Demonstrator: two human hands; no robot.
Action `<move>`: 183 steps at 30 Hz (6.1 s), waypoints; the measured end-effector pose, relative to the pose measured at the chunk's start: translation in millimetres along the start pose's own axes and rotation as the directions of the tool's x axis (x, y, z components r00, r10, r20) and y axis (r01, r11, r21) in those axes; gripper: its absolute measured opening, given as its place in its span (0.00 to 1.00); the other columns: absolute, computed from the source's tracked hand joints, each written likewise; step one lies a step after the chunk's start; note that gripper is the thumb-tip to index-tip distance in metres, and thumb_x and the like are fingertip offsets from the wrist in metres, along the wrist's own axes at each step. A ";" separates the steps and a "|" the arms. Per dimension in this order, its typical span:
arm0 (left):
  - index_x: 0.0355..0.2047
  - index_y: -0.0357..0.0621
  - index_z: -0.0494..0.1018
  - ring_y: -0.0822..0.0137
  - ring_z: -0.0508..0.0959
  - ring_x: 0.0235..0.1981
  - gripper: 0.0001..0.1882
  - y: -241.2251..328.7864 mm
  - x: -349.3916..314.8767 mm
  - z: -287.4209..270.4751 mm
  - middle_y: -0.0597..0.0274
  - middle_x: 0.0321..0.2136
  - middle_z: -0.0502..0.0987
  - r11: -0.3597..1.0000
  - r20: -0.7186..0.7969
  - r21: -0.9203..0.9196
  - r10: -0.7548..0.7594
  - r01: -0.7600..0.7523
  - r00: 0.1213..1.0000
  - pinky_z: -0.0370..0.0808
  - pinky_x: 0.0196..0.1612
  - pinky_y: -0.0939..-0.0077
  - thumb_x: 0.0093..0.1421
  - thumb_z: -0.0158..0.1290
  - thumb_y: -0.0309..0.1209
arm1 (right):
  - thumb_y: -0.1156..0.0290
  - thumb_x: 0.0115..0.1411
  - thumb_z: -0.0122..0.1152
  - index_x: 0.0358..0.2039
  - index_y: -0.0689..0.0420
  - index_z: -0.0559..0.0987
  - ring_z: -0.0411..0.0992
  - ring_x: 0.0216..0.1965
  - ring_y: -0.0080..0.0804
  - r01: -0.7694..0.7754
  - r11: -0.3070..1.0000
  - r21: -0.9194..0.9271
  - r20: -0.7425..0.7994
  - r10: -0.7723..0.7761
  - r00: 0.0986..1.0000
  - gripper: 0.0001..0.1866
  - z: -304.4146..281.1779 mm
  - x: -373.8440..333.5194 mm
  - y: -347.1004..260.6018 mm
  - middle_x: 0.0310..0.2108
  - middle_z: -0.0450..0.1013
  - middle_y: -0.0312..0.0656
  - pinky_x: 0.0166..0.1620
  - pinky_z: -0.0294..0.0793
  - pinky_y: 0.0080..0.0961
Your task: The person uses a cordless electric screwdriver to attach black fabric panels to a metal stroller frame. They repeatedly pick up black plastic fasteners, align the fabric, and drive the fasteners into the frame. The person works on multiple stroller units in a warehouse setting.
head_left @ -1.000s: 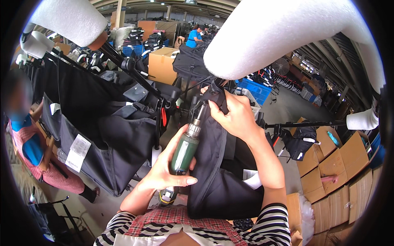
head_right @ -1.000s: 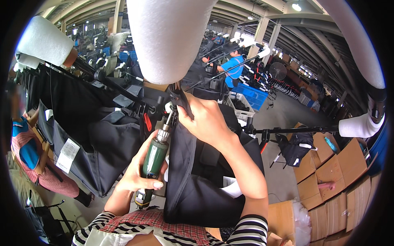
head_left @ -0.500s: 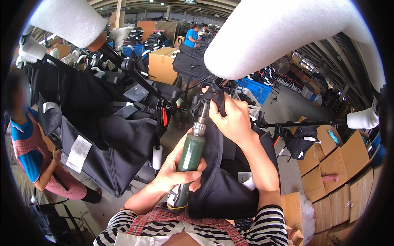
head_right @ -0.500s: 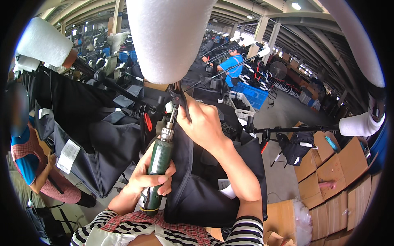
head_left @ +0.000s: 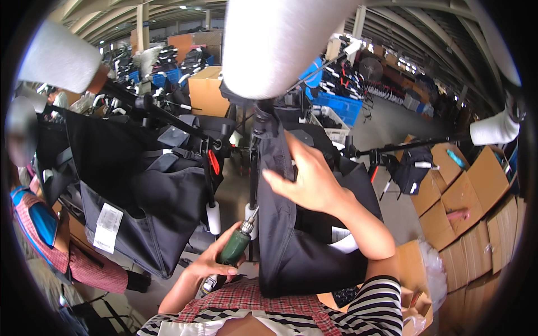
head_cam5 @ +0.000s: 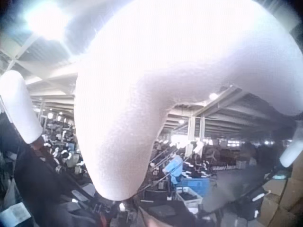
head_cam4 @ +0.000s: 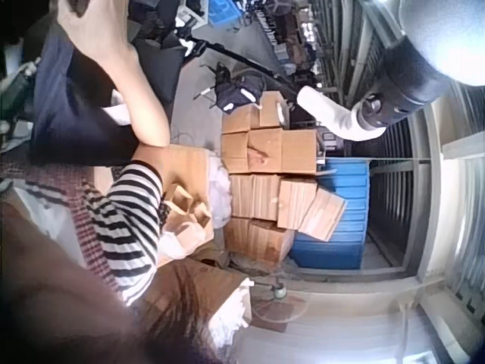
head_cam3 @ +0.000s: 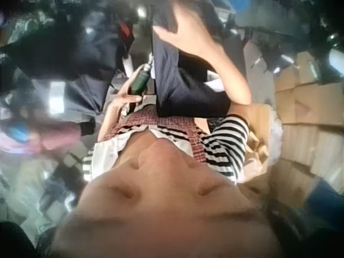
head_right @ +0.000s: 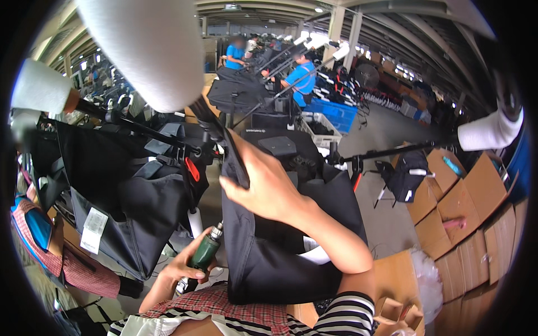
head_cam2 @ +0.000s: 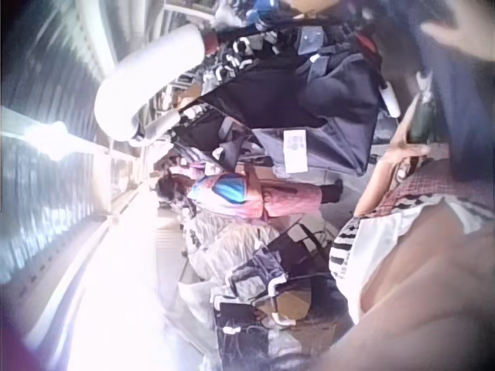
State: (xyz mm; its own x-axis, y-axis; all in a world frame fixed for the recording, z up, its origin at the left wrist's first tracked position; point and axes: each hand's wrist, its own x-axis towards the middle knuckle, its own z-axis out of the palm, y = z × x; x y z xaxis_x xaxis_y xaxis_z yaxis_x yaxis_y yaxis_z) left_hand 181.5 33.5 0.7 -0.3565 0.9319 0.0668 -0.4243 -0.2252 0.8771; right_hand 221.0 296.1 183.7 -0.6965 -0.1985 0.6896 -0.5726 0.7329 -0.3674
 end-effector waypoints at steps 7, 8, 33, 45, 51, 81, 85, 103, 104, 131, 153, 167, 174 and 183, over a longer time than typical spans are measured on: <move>0.74 0.44 0.45 0.58 0.71 0.60 0.54 -33.1 3.2 -3.2 0.48 0.64 0.66 0.695 -0.028 0.646 -0.392 0.316 0.920 0.66 0.62 0.70 0.55 0.68 0.34 | 0.62 0.62 0.67 0.61 0.62 0.71 0.71 0.61 0.44 -0.274 0.945 -0.177 -0.004 0.278 0.961 0.30 -78.0 -99.3 18.9 0.60 0.71 0.52 0.62 0.69 0.34; 0.72 0.41 0.51 0.56 0.70 0.61 0.50 -55.5 12.9 -12.3 0.45 0.63 0.67 0.654 0.109 0.742 -0.337 0.149 0.935 0.64 0.65 0.68 0.54 0.68 0.36 | 0.64 0.63 0.66 0.58 0.62 0.74 0.73 0.58 0.39 -0.361 0.932 -0.015 -0.127 0.357 0.925 0.25 -89.2 -113.6 31.3 0.58 0.73 0.49 0.60 0.70 0.31; 0.73 0.33 0.42 0.68 0.76 0.31 0.70 16.8 118.1 68.2 0.44 0.51 0.71 0.997 0.446 -0.030 0.079 -0.073 0.892 0.72 0.17 0.82 0.26 0.66 0.16 | 0.63 0.60 0.67 0.43 0.63 0.81 0.79 0.41 0.51 -0.679 0.732 -0.053 -0.432 0.596 0.676 0.17 140.2 -289.7 89.7 0.37 0.80 0.53 0.48 0.77 0.30; 0.74 0.43 0.40 0.68 0.75 0.14 0.71 19.8 111.7 83.3 0.48 0.28 0.73 0.996 0.189 -0.038 -0.068 0.077 0.980 0.72 0.15 0.78 0.30 0.69 0.18 | 0.68 0.74 0.42 0.45 0.68 0.72 0.77 0.38 0.42 0.165 0.642 0.749 -0.637 0.766 -0.086 0.15 -111.0 -378.1 62.5 0.36 0.75 0.49 0.44 0.81 0.39; 0.74 0.46 0.36 0.69 0.73 0.13 0.73 21.8 116.3 78.2 0.51 0.27 0.73 0.996 0.191 0.033 -0.084 0.080 0.978 0.71 0.13 0.79 0.32 0.72 0.24 | 0.74 0.72 0.41 0.43 0.70 0.70 0.80 0.42 0.53 0.007 0.817 0.576 -0.757 0.537 -0.373 0.12 -242.9 -477.4 57.4 0.43 0.77 0.60 0.46 0.84 0.44; 0.74 0.45 0.40 0.68 0.76 0.17 0.69 35.2 128.2 83.2 0.52 0.27 0.74 0.999 0.238 0.027 -0.043 0.037 0.970 0.74 0.18 0.78 0.35 0.71 0.23 | 0.56 0.70 0.56 0.41 0.59 0.84 0.59 0.15 0.14 -0.813 0.576 0.091 -0.978 0.207 0.038 0.18 -219.0 -357.4 0.1 0.18 0.73 0.32 0.20 0.56 0.17; 0.74 0.45 0.40 0.68 0.76 0.16 0.70 36.0 130.1 79.6 0.53 0.27 0.74 0.999 0.239 0.039 -0.017 0.008 0.971 0.75 0.17 0.78 0.34 0.73 0.25 | 0.66 0.68 0.57 0.33 0.59 0.83 0.77 0.17 0.29 -0.843 0.487 -0.230 -0.846 0.328 0.420 0.12 -81.7 -236.9 21.1 0.18 0.78 0.41 0.23 0.74 0.29; 0.74 0.42 0.40 0.68 0.75 0.18 0.67 42.1 128.9 88.4 0.52 0.29 0.73 0.998 0.257 0.061 -0.022 0.007 0.966 0.76 0.19 0.78 0.37 0.70 0.23 | 0.68 0.61 0.63 0.27 0.61 0.82 0.76 0.19 0.49 -0.765 0.486 -0.422 -0.849 0.083 0.522 0.10 -26.5 -168.6 104.2 0.16 0.75 0.50 0.26 0.76 0.39; 0.74 0.42 0.40 0.68 0.75 0.18 0.67 41.4 130.1 87.9 0.52 0.29 0.73 0.998 0.260 0.064 -0.023 0.006 0.965 0.76 0.19 0.78 0.37 0.70 0.23 | 0.68 0.61 0.63 0.25 0.61 0.82 0.76 0.19 0.49 -0.766 0.488 -0.418 -0.854 0.076 0.515 0.11 -26.9 -168.8 104.6 0.16 0.74 0.50 0.26 0.76 0.39; 0.74 0.44 0.40 0.70 0.75 0.17 0.67 40.9 134.4 86.8 0.55 0.27 0.72 0.996 0.293 0.093 -0.040 0.014 0.955 0.75 0.22 0.79 0.39 0.70 0.25 | 0.71 0.53 0.63 0.47 0.66 0.70 0.78 0.25 0.56 -0.894 0.440 -0.089 -0.920 0.307 0.243 0.23 -37.7 -176.8 125.4 0.21 0.77 0.52 0.34 0.79 0.46; 0.65 0.35 0.61 0.54 0.70 0.62 0.51 -54.8 18.1 -6.5 0.48 0.60 0.70 0.543 -0.043 0.735 -0.561 0.406 0.827 0.64 0.65 0.65 0.44 0.74 0.38 | 0.32 0.62 0.50 0.50 0.68 0.78 0.74 0.53 0.57 -0.998 -0.028 0.055 -0.670 0.740 -0.057 0.44 -168.7 -516.7 287.7 0.47 0.77 0.62 0.58 0.69 0.44; 0.73 0.39 0.47 0.59 0.61 0.68 0.57 -104.0 -119.6 -7.6 0.52 0.67 0.63 0.796 -0.449 0.198 -0.445 0.572 0.775 0.54 0.70 0.65 0.54 0.67 0.49 | 0.28 0.65 0.36 0.46 0.70 0.78 0.73 0.54 0.57 -0.965 0.199 0.173 -0.522 0.849 0.081 0.48 -76.9 -372.9 395.2 0.45 0.76 0.63 0.58 0.71 0.47; 0.72 0.41 0.50 0.57 0.58 0.70 0.57 -113.3 -129.1 -55.9 0.49 0.69 0.58 0.807 -0.372 0.148 -0.490 0.572 0.788 0.53 0.71 0.64 0.52 0.66 0.55 | 0.29 0.65 0.37 0.52 0.67 0.75 0.72 0.56 0.53 -0.714 0.336 0.614 -0.343 0.929 0.142 0.46 26.4 -259.6 317.5 0.49 0.75 0.58 0.60 0.70 0.45; 0.71 0.41 0.52 0.62 0.64 0.65 0.51 -133.4 -135.2 -110.9 0.53 0.66 0.64 0.835 -0.246 0.092 -0.508 0.542 0.825 0.61 0.68 0.68 0.57 0.67 0.47 | 0.30 0.66 0.39 0.59 0.63 0.73 0.71 0.58 0.49 -0.540 -0.002 0.842 0.198 0.932 0.304 0.45 184.2 -158.4 243.3 0.55 0.74 0.53 0.62 0.69 0.43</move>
State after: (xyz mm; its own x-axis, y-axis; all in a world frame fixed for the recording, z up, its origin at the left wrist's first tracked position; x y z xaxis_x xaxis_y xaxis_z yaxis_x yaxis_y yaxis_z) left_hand 194.0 -94.0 -178.1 -0.2831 0.8138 -0.5075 -0.4710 0.3430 0.8127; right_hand 112.3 386.0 -129.9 -0.8310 0.4940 -0.2558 0.0132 -0.4422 -0.8968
